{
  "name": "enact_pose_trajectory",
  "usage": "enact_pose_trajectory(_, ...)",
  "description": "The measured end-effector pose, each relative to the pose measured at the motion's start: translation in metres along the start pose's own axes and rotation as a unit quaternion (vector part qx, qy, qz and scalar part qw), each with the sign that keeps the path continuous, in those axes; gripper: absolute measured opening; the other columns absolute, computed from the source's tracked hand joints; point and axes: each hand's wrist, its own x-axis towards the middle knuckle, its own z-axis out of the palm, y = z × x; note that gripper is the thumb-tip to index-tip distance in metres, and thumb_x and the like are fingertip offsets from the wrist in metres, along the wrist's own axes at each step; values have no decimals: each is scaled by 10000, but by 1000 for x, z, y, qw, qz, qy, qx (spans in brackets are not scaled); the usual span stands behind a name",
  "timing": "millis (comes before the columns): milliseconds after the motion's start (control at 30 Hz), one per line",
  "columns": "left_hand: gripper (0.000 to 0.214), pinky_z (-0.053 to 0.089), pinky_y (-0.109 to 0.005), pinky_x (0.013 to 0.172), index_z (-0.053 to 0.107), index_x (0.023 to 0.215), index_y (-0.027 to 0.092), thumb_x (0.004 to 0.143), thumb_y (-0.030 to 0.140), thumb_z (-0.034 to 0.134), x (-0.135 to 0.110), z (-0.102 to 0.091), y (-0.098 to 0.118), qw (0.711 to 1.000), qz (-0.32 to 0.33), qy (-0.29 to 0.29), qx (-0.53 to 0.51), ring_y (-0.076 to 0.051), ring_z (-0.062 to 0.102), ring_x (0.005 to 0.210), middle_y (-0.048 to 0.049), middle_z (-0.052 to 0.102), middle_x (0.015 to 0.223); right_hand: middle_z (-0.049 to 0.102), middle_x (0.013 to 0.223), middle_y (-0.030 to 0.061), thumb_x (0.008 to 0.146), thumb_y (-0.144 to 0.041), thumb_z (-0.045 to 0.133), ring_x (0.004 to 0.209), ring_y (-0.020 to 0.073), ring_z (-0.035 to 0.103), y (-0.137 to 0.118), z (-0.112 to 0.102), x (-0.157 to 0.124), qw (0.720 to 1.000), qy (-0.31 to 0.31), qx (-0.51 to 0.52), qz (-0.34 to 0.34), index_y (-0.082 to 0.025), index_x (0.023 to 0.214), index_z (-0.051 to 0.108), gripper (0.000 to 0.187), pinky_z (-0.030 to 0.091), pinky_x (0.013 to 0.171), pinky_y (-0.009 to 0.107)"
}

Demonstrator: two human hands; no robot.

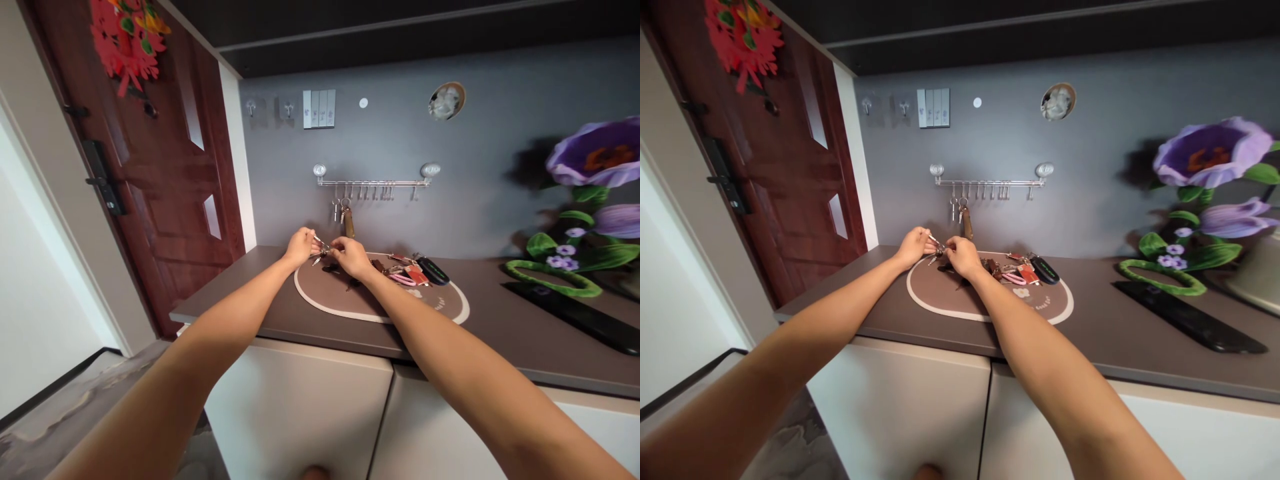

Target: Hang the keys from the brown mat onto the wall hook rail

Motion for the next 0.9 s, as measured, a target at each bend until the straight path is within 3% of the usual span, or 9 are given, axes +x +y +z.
enact_pose_trajectory(400,155,520,-360,705,375,803,157,885,282,334,-2,-3,4,987,-21,-27,-157,-143,647,628,-27,591,658,647,842,43,759,-255,529,766,135,584,2,3,1,998,24,44,-39,-173,869,598,154,431,733,259)
enact_pose_trajectory(900,150,498,-397,786,383,793,152,893,239,313,-4,-2,7,976,-14,-46,-214,-97,623,606,13,562,614,635,821,31,749,-249,507,781,137,551,2,-2,2,994,63,70,-59,-181,806,624,148,399,758,265)
